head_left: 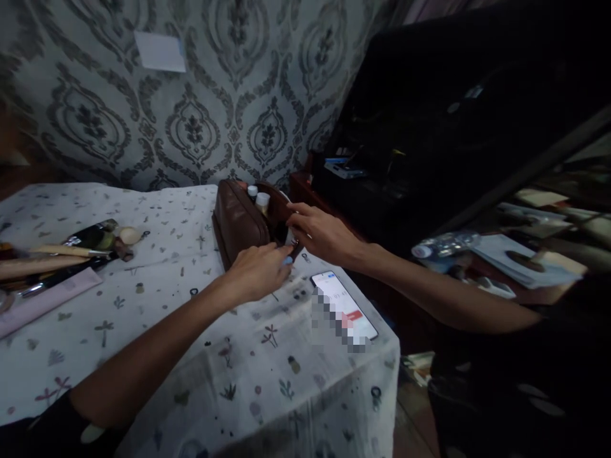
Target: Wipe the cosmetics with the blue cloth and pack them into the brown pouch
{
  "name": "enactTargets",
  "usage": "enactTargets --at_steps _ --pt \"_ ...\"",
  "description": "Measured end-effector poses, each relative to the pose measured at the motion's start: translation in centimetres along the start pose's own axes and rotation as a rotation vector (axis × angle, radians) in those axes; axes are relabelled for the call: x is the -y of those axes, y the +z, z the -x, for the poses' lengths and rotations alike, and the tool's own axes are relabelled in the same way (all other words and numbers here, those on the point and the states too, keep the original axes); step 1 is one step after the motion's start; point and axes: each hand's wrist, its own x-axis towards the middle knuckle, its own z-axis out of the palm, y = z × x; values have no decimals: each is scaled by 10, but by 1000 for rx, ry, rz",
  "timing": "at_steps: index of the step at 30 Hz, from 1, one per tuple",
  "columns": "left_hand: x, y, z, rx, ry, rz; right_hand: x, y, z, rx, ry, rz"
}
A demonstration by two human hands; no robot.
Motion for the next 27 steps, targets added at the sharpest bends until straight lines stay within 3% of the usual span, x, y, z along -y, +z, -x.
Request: enactTargets --at_steps 8,16,22,27 --pt "2 1 -2 6 13 -32 -7 -10 45 -160 61 -145" --pt "-2 -1 -4 51 -55 -98 -20 3 88 -203 98 -250" --pt "-9 -6 -2 54 -53 -125 -19 17 104 -222 63 -309" --pt "-13 4 11 -46 -50 -131 -6 23 105 -223 35 -351"
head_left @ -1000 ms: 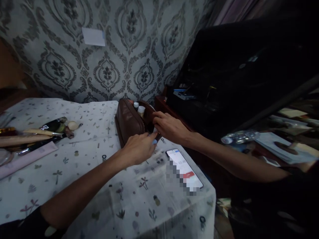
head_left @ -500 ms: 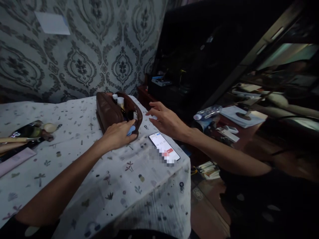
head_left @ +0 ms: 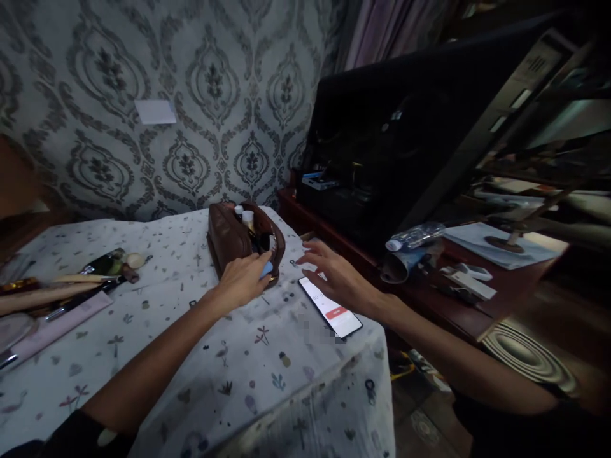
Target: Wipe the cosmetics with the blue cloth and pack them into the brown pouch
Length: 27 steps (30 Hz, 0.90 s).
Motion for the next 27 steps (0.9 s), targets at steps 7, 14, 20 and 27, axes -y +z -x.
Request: enactTargets --at_steps 7,14,20,27 --pt "16 29 46 -220 75 -18 35 12 2 21 -26 -104" --pt "68 49 99 -152 -1 -88 75 -13 -5 -214 -79 -304" --pt "109 46 140 -70 -233 -100 94 30 -26 -135 -145 -439" --pt "161 21 164 -153 -544 -240 122 102 -55 136 -199 -595"
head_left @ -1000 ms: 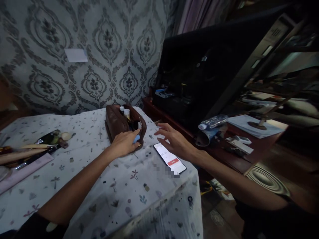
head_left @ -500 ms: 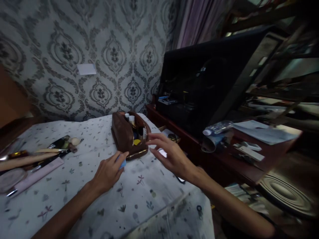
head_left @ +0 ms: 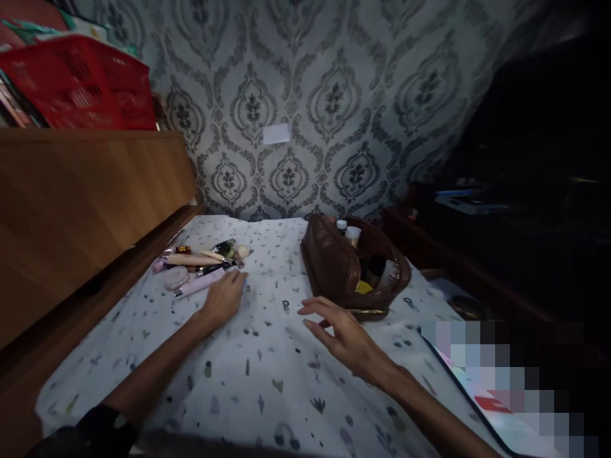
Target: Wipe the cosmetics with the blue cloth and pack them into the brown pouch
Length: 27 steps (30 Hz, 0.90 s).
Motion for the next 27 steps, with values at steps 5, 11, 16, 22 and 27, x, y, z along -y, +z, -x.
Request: enactTargets --at_steps 5,11,16,22,27 --pt "53 -13 -31 -76 -214 -163 -10 34 -31 62 20 -130" --pt "96 -10 -62 -9 -256 -210 -36 83 -54 11 172 -427" --pt "118 1 -87 135 -250 -225 -49 98 -45 -75 120 -338" --pt "131 6 -100 212 -170 -232 -40 91 -40 -51 73 -299" --pt "129 4 -98 215 -92 -197 -37 90 -39 -42 73 -293"
